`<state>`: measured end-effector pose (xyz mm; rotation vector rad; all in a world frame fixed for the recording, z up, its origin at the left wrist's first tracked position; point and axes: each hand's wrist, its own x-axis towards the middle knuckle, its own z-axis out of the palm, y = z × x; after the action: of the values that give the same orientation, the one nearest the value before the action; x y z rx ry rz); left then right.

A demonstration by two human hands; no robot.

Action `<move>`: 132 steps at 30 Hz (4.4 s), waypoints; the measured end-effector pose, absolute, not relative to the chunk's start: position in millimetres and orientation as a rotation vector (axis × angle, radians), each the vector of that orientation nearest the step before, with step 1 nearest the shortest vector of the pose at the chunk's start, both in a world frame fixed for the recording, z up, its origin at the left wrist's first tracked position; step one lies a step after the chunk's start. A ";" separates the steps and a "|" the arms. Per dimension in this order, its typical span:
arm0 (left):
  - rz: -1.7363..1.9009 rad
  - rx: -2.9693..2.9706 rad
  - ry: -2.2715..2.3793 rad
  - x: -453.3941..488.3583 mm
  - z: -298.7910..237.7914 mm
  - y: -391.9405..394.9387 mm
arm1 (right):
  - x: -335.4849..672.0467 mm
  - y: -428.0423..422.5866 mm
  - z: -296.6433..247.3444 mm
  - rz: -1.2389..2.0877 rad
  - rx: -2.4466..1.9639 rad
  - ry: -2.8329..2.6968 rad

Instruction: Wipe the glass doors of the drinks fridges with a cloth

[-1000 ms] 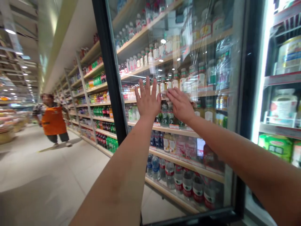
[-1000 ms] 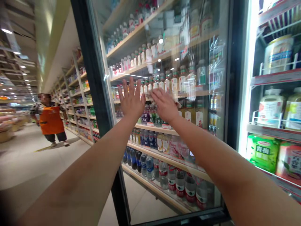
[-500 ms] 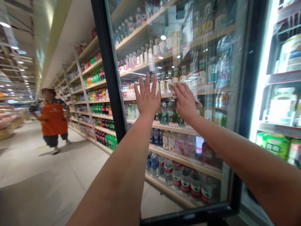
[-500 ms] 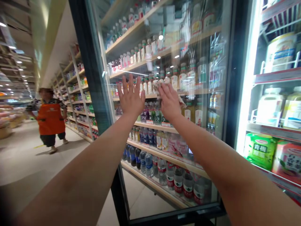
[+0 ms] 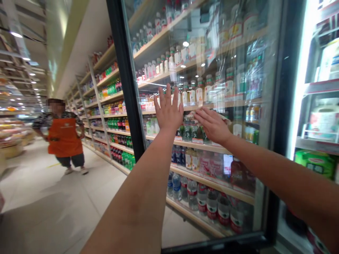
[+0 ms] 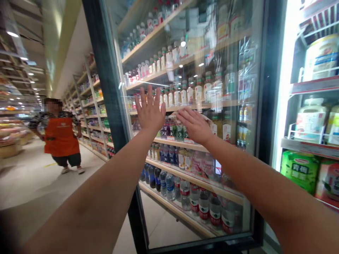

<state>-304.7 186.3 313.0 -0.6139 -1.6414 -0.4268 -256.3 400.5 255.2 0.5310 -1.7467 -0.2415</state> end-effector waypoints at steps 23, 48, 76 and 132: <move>-0.541 -0.678 -1.624 -302.9 313.7 184.7 | -250.8 405.7 240.2 -0.166 0.458 -1.804; 0.170 -1.263 -1.425 -318.7 281.3 169.1 | -252.7 354.3 267.9 0.327 0.478 -1.721; -0.080 -1.102 -1.455 -298.4 200.5 192.6 | -249.3 444.9 227.2 -0.047 -0.107 -1.651; -0.036 -0.974 -1.509 -279.9 219.0 172.1 | -248.7 443.4 225.7 -0.037 -0.103 -1.651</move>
<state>-279.9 172.1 219.0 -0.9742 -1.5090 -0.0364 -248.7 443.4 225.7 -0.1033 -1.6505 -0.0372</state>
